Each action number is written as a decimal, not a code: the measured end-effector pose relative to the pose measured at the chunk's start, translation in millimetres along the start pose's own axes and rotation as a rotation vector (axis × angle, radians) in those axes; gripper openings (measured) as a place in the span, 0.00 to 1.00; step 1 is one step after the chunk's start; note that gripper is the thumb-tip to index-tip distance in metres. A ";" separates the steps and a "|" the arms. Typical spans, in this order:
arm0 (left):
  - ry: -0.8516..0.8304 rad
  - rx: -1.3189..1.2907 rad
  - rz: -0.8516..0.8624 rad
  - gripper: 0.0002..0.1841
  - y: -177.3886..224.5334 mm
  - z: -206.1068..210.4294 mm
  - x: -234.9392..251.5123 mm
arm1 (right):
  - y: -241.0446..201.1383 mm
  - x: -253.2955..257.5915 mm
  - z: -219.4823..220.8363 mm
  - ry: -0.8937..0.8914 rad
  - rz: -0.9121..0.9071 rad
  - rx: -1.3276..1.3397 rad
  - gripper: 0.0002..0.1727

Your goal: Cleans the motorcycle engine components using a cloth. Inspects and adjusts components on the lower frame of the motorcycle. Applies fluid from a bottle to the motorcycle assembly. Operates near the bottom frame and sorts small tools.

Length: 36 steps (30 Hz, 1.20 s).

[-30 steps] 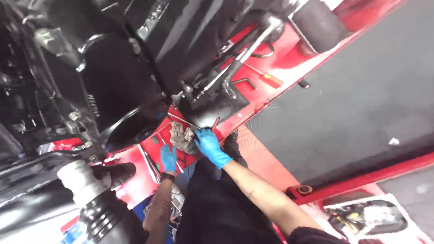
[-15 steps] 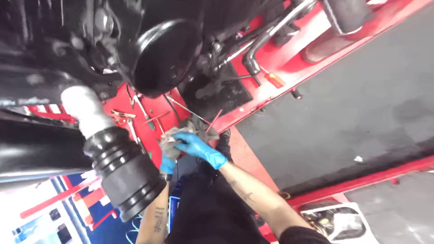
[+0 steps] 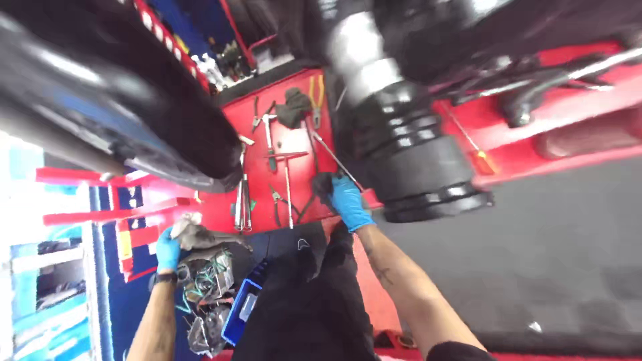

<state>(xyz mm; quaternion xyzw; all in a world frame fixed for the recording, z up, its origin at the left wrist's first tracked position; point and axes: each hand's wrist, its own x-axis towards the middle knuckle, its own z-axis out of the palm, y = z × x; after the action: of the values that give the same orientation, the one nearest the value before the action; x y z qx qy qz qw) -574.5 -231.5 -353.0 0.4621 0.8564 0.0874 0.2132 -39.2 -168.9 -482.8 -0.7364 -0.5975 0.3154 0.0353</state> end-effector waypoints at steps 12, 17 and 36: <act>-0.284 0.007 0.020 0.33 63.4 183.8 39.1 | 23.0 9.6 -1.8 0.140 0.237 -0.076 0.33; -0.283 0.098 -0.020 0.37 99.5 210.0 13.7 | -55.3 -5.1 59.3 0.056 0.212 -0.054 0.29; -0.255 -0.040 0.020 0.38 140.5 248.2 -38.5 | -43.6 170.0 -56.3 0.339 0.141 0.098 0.32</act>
<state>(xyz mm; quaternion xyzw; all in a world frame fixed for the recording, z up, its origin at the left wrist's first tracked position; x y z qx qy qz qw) -339.3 -196.8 -515.2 0.4738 0.8157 0.0472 0.3284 -33.2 15.1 -490.9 -0.8164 -0.5139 0.2171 0.1491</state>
